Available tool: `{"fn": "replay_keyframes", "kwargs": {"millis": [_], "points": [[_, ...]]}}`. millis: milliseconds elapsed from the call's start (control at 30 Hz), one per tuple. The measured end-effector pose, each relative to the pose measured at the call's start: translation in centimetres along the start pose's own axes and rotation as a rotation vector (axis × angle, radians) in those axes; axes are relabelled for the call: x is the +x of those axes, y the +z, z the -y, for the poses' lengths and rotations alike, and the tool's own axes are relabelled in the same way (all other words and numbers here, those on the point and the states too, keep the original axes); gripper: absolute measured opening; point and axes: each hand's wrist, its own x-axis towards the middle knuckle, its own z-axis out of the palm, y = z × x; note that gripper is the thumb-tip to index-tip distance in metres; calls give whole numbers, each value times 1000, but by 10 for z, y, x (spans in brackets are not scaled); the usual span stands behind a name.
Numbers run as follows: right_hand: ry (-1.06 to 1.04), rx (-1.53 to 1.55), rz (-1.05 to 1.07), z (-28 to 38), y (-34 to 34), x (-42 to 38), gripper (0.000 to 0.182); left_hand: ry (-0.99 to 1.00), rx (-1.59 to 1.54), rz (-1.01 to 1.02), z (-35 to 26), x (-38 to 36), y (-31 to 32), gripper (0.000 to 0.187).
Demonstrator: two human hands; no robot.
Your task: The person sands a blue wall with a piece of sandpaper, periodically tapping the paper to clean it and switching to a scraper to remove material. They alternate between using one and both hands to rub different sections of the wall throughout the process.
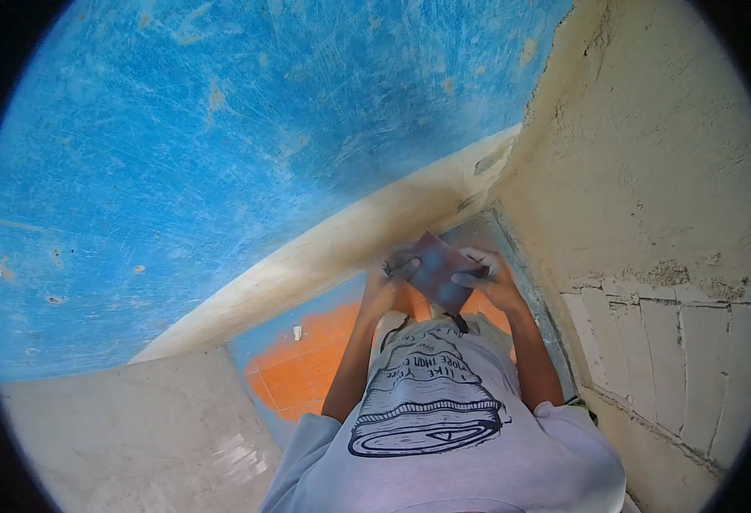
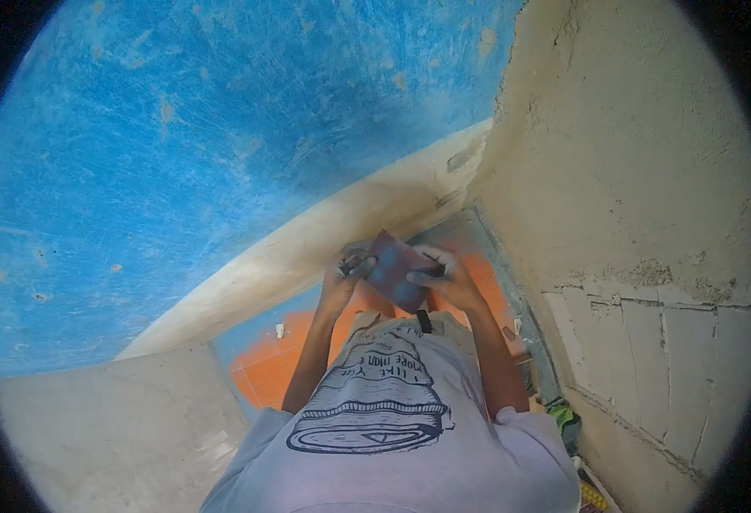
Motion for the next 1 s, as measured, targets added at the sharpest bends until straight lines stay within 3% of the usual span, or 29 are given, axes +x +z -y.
{"fn": "replay_keyframes", "kwargs": {"millis": [167, 367, 467, 567, 700, 800, 967, 1000], "points": [[-17, 473, -307, -2, 25, 12, 69, 53, -13, -71, 13, -1, -1, 29], [0, 598, -486, -23, 45, 28, 79, 160, 128, -63, 45, 11, -26, 27], [170, 809, -345, 1, 40, 14, 70, 200, 220, -58, 54, 17, -20, 28], [238, 823, -141, -1, 30, -1, 56, 185, 310, 27, 54, 21, -7, 29], [287, 569, -156, -34, 19, -6, 46, 149, 508, 109, 32, 25, -10, 31], [303, 425, -172, -26, 25, 8, 47, 73, 458, 85, 18, 22, -25, 35], [251, -16, -92, 9, 54, 48, 53, 129, 265, -14, 22, 21, -51, 36], [227, -1, -163, 10, 59, 53, 51, 139, 221, -35, 22, 24, -55, 35]]}}
